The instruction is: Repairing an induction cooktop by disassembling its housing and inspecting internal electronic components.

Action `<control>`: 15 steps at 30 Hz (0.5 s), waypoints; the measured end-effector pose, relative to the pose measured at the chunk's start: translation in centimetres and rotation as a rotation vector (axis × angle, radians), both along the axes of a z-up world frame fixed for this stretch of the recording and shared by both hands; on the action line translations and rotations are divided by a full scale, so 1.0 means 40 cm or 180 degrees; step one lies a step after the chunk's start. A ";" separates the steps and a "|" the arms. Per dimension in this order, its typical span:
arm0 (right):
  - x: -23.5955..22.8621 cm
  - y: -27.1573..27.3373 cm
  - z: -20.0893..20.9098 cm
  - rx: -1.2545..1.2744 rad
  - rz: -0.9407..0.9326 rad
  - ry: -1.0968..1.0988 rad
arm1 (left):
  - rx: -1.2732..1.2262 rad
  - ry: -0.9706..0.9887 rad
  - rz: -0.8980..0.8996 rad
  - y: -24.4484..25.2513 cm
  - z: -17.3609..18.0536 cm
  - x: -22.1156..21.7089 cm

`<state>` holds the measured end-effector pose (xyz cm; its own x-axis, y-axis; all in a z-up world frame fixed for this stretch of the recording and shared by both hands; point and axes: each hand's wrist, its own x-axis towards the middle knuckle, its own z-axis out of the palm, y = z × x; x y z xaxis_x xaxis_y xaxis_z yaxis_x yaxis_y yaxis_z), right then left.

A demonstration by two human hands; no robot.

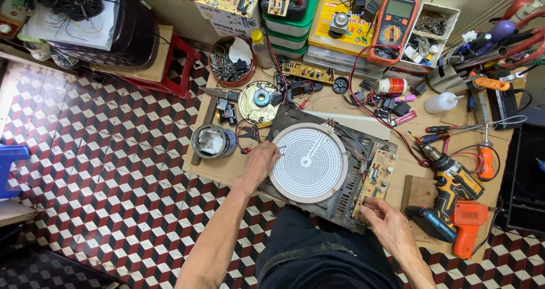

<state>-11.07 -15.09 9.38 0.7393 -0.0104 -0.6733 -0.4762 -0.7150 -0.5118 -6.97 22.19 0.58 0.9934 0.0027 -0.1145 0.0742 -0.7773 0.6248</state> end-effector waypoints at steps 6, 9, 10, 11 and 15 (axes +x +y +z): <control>0.004 0.015 0.020 -0.0103 -0.0077 0.0066 | -0.0308 -0.0119 0.0376 -0.021 0.057 0.015; -0.005 0.014 0.010 0.0026 -0.0156 0.0034 | -0.0137 -0.0289 0.0431 -0.032 0.048 0.022; -0.004 0.016 0.012 0.0026 -0.0165 0.0037 | -0.0137 -0.0286 0.0422 -0.030 0.047 0.024; -0.003 0.018 0.014 0.0005 -0.0171 0.0076 | -0.0073 -0.0344 0.0341 -0.029 0.045 0.026; -0.011 0.018 0.021 0.0092 -0.0338 0.0121 | 0.0097 -0.0397 0.0061 -0.023 0.037 0.033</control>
